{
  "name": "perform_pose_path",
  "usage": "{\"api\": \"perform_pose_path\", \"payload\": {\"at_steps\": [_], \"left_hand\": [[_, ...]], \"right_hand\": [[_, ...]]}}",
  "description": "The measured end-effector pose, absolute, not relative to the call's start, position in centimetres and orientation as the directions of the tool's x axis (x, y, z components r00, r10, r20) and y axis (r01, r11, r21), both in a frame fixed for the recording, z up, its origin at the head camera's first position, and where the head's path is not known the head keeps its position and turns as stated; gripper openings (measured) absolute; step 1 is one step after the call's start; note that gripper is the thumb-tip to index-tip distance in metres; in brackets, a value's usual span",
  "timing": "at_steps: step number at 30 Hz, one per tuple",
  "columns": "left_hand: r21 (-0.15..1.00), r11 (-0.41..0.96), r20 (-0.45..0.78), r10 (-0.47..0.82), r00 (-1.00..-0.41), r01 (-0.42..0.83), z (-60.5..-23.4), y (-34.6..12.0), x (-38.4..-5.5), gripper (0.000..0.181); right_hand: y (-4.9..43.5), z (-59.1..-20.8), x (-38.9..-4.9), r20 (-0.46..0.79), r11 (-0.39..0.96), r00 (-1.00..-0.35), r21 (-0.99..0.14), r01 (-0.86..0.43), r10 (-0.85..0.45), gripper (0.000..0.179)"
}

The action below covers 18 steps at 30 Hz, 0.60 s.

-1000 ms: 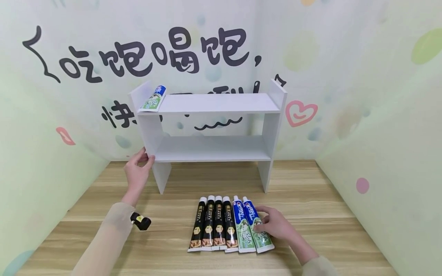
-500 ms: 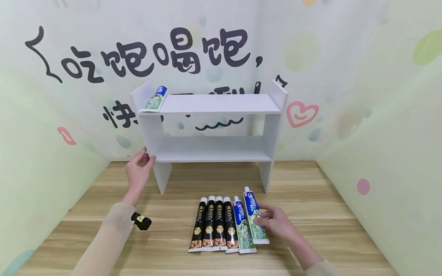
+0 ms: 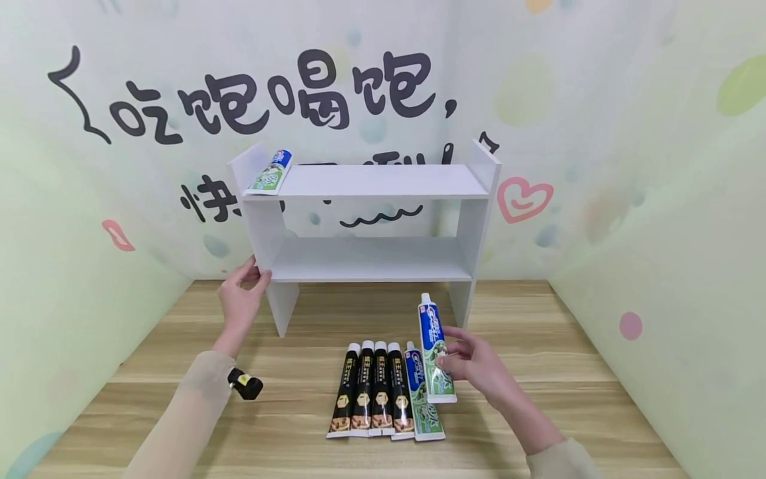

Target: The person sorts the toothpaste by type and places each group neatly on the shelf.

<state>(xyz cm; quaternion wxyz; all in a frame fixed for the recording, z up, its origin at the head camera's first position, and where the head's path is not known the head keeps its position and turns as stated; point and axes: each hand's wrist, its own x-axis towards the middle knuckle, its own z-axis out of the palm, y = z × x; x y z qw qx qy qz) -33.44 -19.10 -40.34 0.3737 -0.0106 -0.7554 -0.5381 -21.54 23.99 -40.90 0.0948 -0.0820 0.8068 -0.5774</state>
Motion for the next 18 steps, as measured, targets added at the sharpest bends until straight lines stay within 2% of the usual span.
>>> {"api": "perform_pose_path", "payload": {"at_steps": [18], "left_hand": [[0.808, 0.418, 0.57, -0.382, -0.727, 0.414, -40.3, -19.2, -33.4, 0.042]], "right_hand": [[22.7, -35.0, -21.6, 0.06, 0.341, -0.972, -0.93, -0.137, -0.228, 0.071]]}}
